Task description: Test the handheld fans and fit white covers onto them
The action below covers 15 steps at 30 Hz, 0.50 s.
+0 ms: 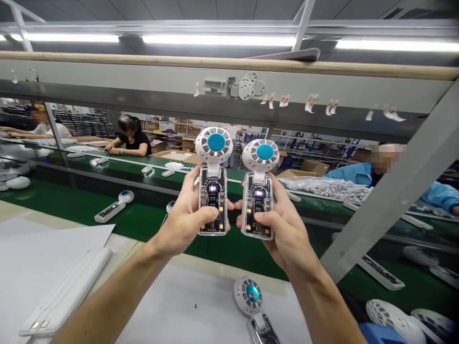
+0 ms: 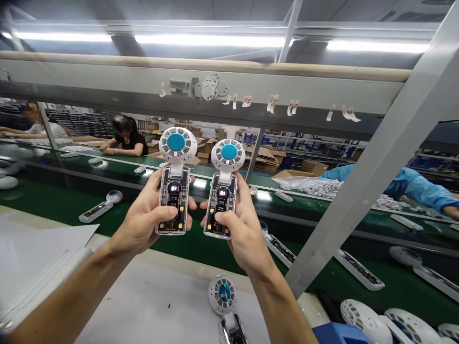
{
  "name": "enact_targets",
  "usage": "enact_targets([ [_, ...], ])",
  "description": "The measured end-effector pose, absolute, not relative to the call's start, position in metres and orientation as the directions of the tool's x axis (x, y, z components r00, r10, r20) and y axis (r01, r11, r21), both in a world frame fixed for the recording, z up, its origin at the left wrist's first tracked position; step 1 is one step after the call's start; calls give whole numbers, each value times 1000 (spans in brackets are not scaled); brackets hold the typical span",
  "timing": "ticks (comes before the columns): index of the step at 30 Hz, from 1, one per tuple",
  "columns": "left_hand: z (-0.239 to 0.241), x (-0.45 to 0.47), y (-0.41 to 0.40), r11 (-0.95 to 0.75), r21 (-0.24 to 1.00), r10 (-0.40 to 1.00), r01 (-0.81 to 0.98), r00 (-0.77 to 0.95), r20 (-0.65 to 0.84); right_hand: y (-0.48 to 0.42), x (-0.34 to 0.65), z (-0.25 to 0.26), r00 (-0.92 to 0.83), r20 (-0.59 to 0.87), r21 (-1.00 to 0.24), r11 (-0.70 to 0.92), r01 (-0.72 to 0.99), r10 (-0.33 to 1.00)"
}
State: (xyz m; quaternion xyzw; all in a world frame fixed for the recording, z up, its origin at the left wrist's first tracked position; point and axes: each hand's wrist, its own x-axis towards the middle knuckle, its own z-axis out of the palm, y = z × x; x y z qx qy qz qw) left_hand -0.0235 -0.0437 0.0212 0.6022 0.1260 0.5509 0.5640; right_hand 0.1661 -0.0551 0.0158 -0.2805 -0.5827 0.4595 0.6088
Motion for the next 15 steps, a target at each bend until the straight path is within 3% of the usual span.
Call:
enact_targets([
  [15, 17, -19, -49, -364, 781, 746, -507, 343, 571, -62, 163, 19, -30, 504, -851, 491, -185, 863],
])
